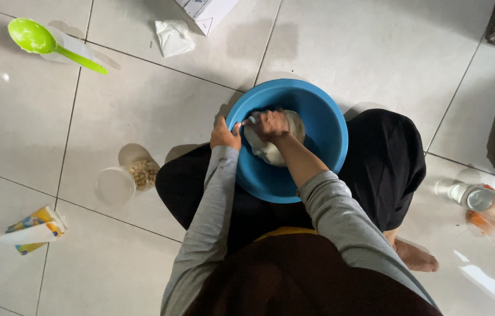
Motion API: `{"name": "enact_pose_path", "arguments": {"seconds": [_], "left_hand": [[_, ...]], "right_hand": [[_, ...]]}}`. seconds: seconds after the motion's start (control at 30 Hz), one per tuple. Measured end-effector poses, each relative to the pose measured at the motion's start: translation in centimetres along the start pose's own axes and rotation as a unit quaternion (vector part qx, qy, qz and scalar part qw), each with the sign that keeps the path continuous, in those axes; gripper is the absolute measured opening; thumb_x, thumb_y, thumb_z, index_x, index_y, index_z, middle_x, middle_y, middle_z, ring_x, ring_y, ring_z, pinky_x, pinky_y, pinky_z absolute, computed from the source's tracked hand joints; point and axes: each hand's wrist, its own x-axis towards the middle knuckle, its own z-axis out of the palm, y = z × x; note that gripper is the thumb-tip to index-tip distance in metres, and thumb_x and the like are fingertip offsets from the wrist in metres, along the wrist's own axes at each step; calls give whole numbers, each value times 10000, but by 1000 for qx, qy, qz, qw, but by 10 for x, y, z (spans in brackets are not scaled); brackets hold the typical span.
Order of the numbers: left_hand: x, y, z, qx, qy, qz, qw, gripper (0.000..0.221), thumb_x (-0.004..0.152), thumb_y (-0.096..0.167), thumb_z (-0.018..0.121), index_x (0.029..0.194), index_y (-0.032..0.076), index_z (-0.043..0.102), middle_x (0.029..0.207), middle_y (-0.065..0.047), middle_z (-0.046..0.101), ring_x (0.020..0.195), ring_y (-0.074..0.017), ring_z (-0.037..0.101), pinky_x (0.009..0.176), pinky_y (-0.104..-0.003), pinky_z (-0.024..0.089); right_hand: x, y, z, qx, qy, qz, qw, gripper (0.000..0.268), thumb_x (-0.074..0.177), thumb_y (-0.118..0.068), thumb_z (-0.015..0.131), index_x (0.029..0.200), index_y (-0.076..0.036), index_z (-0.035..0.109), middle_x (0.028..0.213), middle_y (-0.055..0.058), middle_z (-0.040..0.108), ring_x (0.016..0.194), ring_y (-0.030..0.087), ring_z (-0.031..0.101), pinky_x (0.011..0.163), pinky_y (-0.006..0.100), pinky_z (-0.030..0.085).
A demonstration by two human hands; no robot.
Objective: Kneading a ball of dough in a blue plastic bowl while sitting on the floor.
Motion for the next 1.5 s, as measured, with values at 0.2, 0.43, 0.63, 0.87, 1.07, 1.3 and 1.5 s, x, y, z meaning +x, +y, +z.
{"name": "enact_pose_path", "arguments": {"seconds": [0.2, 0.43, 0.63, 0.87, 1.07, 1.3, 1.5], "left_hand": [[-14, -10, 8, -53, -5, -55, 997, 545, 959, 507, 664, 1320, 114, 555, 1080, -149, 727, 997, -360, 744, 781, -502, 649], [-18, -6, 0, -68, -47, -77, 994, 484, 990, 479, 631, 1317, 135, 536, 1128, -152, 714, 998, -354, 743, 770, -486, 644], [-13, 3, -14, -46, -86, -93, 991, 539, 993, 471, 628, 1401, 136, 523, 1245, -141, 695, 1093, -327, 717, 828, -473, 630], [15, 43, -55, -47, -132, -22, 990, 653, 987, 363, 695, 1517, 93, 425, 1449, -176, 584, 1320, -344, 592, 986, -531, 586], [26, 25, -30, -28, -144, -13, 989, 649, 1003, 433, 661, 1505, 68, 474, 1400, -188, 625, 1279, -351, 621, 960, -507, 602], [23, 16, -17, -33, -112, 4, 993, 619, 990, 431, 678, 1442, 34, 531, 1312, -193, 675, 1204, -365, 666, 942, -494, 612], [-12, -37, 49, -127, -32, -49, 990, 528, 942, 433, 705, 1349, 135, 547, 1171, -121, 716, 1110, -341, 705, 924, -472, 609]], "right_hand": [[47, 21, -69, 346, -343, 124, 864, 690, 988, -624, 595, 801, 40, 620, 756, 325, 666, 700, 510, 688, 776, 711, 477], [94, 101, -182, 393, -553, -12, 735, 472, 1093, -512, 271, 1325, -283, 612, 1297, 57, 655, 1250, 302, 592, 1124, 585, 334], [80, 124, -234, 291, -657, -24, 695, 233, 1042, -415, 475, 1103, -349, 690, 1434, -222, 568, 1448, 108, 387, 1190, 608, 241], [18, 100, -186, 229, -624, -36, 746, 122, 847, -436, 712, 864, -318, 682, 1146, -102, 585, 1236, 213, 446, 910, 529, 459], [23, 76, -140, 195, -600, -64, 773, 189, 913, -428, 633, 982, -257, 675, 1261, 19, 511, 1204, 264, 447, 872, 504, 432], [74, 57, -83, 295, -632, 110, 708, 400, 1030, -338, 423, 1393, -216, 535, 1402, 30, 520, 1228, 277, 568, 988, 544, 474], [39, 19, -19, 233, -691, 57, 682, 561, 1011, -561, 484, 1495, -279, 471, 1398, 6, 643, 1422, 237, 492, 1103, 511, 388]]}}
